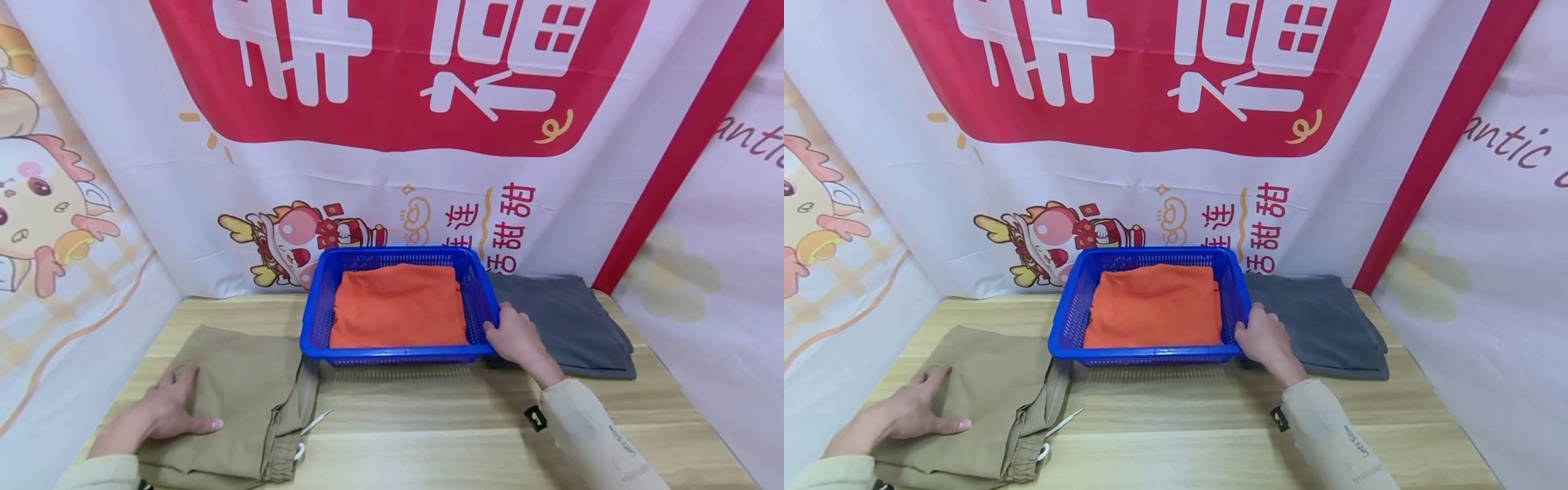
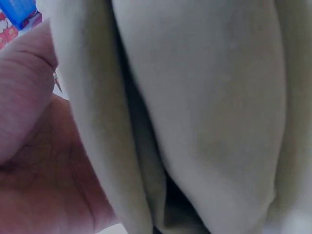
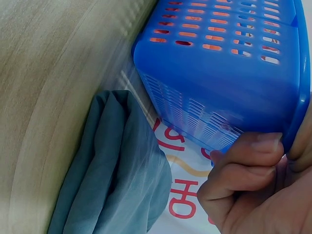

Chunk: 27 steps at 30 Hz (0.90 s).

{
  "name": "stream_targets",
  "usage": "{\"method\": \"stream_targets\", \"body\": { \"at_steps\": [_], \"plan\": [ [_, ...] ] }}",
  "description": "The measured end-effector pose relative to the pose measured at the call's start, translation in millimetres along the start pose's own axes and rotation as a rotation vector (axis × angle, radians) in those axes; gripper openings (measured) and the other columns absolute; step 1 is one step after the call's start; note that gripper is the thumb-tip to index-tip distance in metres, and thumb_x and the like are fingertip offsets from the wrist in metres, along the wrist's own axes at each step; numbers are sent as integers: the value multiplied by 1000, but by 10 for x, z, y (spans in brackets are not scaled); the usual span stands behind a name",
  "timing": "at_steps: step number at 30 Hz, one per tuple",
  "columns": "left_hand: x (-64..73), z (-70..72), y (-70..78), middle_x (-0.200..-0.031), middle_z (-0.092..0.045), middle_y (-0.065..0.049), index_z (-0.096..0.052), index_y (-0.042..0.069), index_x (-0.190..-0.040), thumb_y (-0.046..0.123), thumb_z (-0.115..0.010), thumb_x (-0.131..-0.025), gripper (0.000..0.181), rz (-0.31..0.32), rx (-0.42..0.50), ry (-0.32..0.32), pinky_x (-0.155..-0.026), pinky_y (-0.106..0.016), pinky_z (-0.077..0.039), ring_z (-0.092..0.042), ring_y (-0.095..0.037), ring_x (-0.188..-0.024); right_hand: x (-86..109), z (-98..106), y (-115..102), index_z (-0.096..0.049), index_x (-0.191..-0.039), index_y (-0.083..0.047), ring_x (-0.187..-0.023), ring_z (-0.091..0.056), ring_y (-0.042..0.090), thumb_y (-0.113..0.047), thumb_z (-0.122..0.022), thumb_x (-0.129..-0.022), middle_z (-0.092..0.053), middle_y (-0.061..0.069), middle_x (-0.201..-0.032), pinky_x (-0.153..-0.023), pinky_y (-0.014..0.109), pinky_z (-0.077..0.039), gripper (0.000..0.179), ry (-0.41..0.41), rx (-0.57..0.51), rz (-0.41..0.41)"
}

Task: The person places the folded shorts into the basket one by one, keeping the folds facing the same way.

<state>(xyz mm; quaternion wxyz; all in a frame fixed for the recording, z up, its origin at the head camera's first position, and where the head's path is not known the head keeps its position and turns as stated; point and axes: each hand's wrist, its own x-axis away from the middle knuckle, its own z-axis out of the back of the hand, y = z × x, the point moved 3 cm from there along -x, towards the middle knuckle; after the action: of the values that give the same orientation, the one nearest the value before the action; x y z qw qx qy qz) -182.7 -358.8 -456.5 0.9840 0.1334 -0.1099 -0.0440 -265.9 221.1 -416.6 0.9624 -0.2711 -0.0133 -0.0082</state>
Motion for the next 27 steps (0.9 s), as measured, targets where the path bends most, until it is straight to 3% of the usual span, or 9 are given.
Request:
{"method": "stream_targets", "body": {
  "at_steps": [4,9,15,19,21,23,27],
  "plan": [
    [12,18,18,-133,-21,-58,-19,-22,-142,56,-86,-72,124,-36,-10,18,-93,-80,-33,-30,-80,-114,0,1,10,-46,-135,14,-90,-68,37,-22,-57,-101,-66,29,-110,-71,49,-56,51,2,2,-8],
    [-77,129,-63,-131,-25,-60,-13,-27,-142,52,-82,-79,122,-40,98,24,-97,-77,-32,-30,-75,-118,5,4,27,-48,-134,12,-93,-68,38,-24,-58,-100,-66,29,-113,-77,54,-56,51,18,3,-6],
    [-251,257,-224,-135,-20,-59,1,-31,-140,52,-77,-86,126,97,263,-34,-103,-74,-30,-29,-72,-123,81,55,46,-51,-132,11,-97,-65,43,-39,-59,-101,-64,31,-116,-82,60,-53,59,99,28,-5],
    [-305,289,-314,-137,-16,-57,5,-30,-141,51,-76,-87,126,208,375,-65,-106,-71,-29,-27,-69,-126,213,93,-8,-48,-133,7,-84,-62,41,-48,-61,-98,-55,29,-114,-70,55,-52,67,248,66,-3],
    [-319,301,-343,-136,-20,-55,1,-31,-141,50,-76,-87,124,250,409,-63,-105,-69,-33,-33,-66,-124,309,92,-90,-49,-131,6,-74,-58,35,-48,-63,-97,-50,24,-108,-62,50,-51,65,339,80,39],
    [-331,301,-365,-128,-36,-50,-14,-30,-140,47,-78,-85,114,267,425,-50,-97,-63,-43,-48,-59,-114,426,74,-213,-54,-124,4,-66,-54,29,-43,-68,-95,-50,20,-102,-54,43,-48,56,427,74,119],
    [-355,292,-375,-100,-59,-29,-41,-25,-120,38,-82,-83,84,277,474,-27,-74,-45,-54,-63,-34,-87,712,-53,-536,-63,-99,-4,-59,-48,15,-29,-78,-89,-54,7,-83,-48,30,-40,30,539,41,378]
  ]
}}
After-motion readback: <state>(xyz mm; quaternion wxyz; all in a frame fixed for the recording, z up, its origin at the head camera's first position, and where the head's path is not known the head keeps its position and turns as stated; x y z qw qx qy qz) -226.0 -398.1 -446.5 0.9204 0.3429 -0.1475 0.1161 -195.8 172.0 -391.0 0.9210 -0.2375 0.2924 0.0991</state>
